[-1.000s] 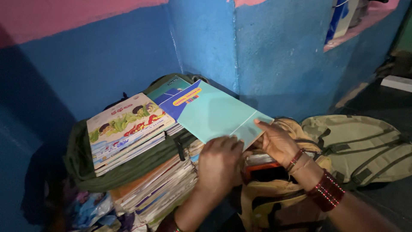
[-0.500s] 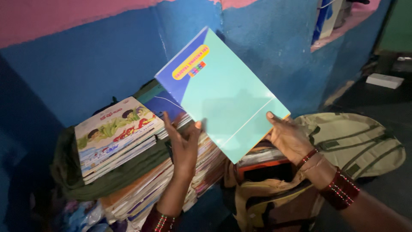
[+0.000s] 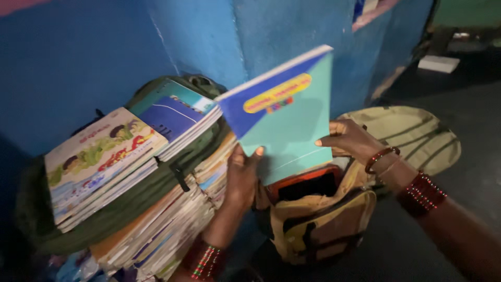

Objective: The person organizes a stack of books and notebooks, including a small slate, and places them into a yellow backpack one by one.

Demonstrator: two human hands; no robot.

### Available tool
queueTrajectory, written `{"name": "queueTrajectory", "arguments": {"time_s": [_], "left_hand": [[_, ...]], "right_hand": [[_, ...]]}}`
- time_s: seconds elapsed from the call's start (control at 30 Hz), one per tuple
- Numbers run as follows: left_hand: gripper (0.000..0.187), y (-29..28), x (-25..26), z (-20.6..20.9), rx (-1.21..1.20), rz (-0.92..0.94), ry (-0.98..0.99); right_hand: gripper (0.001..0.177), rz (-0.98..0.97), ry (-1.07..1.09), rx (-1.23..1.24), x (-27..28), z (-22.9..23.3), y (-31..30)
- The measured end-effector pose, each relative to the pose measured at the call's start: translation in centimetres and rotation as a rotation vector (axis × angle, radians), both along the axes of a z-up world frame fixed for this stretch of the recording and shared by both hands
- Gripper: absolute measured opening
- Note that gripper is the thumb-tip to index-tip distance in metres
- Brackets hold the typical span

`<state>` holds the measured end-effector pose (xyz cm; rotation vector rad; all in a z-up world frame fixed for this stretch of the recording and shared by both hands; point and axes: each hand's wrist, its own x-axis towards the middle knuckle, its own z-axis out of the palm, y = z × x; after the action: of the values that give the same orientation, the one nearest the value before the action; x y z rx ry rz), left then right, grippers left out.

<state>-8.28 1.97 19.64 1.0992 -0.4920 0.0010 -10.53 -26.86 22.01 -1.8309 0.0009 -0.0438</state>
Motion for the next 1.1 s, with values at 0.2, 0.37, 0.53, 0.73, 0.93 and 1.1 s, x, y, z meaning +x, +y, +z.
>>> {"name": "queueTrajectory", "arguments": {"time_s": [0.2, 0.37, 0.53, 0.73, 0.93, 1.1], "left_hand": [[0.031, -3.9, 1.6, -4.7, 0.214, 0.047, -0.015], [0.035, -4.5, 1.5, -6.8, 0.370, 0.040, 0.142], [0.038, -3.5, 2.6, -10.1, 0.725, 0.088, -0.164], [0.065, -3.6, 2.1, -17.7, 0.955, 0.314, -0.840], [0.019, 0.4, -1.7, -20.6, 1.040, -0.328, -0.609], [0.016, -1.3, -4.1, -27.0, 1.233, -0.244, -0.577]], "right_hand": [[0.049, 0.017, -0.110, -0.244, 0.5, -3.7, -3.3], [0.064, 0.045, -0.077, -0.315, 0.2, -6.4, -4.9], [0.076, 0.048, 0.023, -0.413, 0.8, -9.8, -6.4], [0.059, 0.452, 0.019, -0.856, 0.6, -13.4, -9.8], [0.037, 0.711, 0.223, -0.444, -2.2, -14.9, -10.7], [0.035, 0.917, 0.033, -0.731, -5.2, -11.6, -6.7]]}}
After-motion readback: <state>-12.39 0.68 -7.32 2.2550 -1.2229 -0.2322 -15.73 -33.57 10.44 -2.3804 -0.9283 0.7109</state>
